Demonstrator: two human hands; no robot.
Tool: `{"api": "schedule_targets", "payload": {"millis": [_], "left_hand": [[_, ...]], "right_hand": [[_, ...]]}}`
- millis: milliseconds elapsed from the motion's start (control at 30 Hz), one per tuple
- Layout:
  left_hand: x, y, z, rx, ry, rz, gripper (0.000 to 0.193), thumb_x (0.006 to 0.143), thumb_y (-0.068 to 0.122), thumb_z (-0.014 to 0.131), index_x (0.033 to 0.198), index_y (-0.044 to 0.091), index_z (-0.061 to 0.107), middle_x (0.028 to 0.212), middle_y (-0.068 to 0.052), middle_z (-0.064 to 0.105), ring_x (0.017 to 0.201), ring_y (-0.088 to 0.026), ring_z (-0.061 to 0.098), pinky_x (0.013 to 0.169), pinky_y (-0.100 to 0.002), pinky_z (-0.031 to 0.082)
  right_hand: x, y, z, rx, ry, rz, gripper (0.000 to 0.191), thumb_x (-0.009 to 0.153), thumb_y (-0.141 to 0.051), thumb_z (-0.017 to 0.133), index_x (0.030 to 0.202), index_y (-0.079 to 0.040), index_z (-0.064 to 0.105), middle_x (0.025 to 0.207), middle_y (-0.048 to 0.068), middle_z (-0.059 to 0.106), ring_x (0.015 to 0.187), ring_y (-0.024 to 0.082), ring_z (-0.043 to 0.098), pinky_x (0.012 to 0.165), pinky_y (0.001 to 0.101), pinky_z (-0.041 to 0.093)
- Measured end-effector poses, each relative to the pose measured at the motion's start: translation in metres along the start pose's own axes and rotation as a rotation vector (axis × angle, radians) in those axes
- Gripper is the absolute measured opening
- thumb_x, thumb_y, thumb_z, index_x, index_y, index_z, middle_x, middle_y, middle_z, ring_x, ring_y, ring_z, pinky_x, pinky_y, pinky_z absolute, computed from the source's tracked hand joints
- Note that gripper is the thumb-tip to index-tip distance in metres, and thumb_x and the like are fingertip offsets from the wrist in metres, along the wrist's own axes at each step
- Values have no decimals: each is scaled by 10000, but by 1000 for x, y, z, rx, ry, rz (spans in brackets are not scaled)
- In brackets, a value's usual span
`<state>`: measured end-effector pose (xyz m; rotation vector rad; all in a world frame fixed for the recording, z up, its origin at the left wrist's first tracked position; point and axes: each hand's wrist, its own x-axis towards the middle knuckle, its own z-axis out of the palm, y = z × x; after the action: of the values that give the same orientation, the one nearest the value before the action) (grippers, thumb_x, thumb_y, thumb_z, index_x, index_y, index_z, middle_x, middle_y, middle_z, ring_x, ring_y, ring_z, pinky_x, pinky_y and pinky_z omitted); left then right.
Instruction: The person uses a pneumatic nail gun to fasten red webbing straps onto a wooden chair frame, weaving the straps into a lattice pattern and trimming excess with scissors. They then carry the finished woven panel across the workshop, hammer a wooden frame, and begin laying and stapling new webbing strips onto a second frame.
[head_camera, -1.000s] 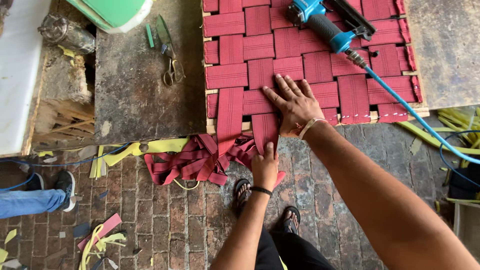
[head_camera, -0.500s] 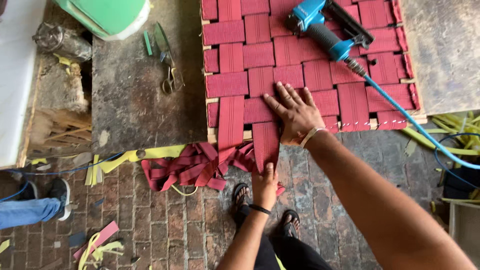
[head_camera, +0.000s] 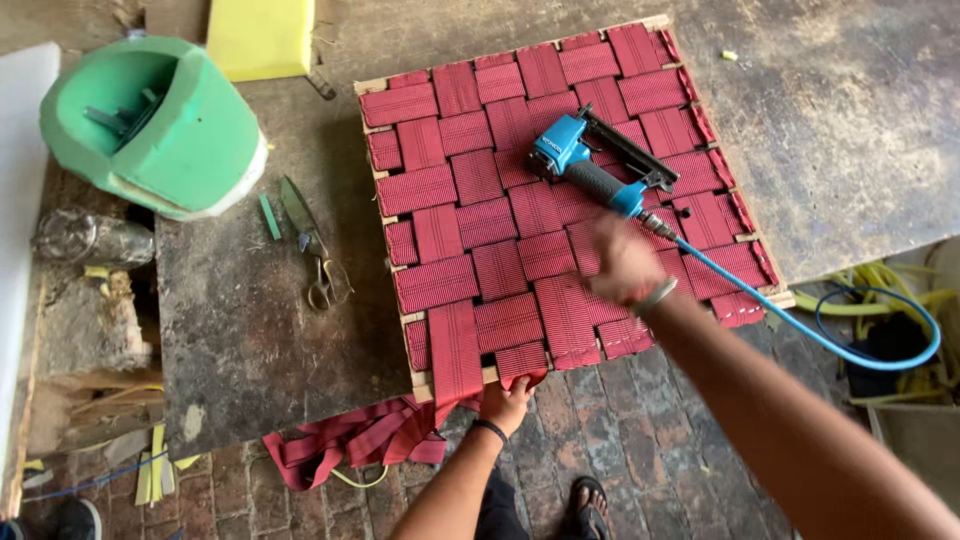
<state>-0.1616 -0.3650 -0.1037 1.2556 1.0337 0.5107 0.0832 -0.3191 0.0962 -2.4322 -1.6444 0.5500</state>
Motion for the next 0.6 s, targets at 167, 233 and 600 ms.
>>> {"api": "schedule_targets", "payload": {"millis": [167,233,600], "left_hand": [[7,-13,-1,893,-28,593,248,937,293,692,1175,229,661,927,-97,726,762,-368,699,615,-505,524],[8,-17,-1,1000,-241,286,270,997,320,661,1259,259,631,954,-128,703,800,-403,684,657,-552,521],[0,-16,4,724,-167,181,244,980,423,591,1018,219,719,965,-78,751,888,-381,688,769,-531,503]], "right_hand": [[69,35,-13,-298,582,-355,885,817,-492,809,1412,58,454,1399,240,552,1250,428,607,1045,536,480],[78,29,-12,-148,503,-237,816,908,-486,794,1417,48,445,1322,281,594,1185,462,616,997,530,499],[-171,-9,20,359,65,285,549,715,-365,845,1128,-42,684,789,192,735,713,283,734,650,447,578]]}}
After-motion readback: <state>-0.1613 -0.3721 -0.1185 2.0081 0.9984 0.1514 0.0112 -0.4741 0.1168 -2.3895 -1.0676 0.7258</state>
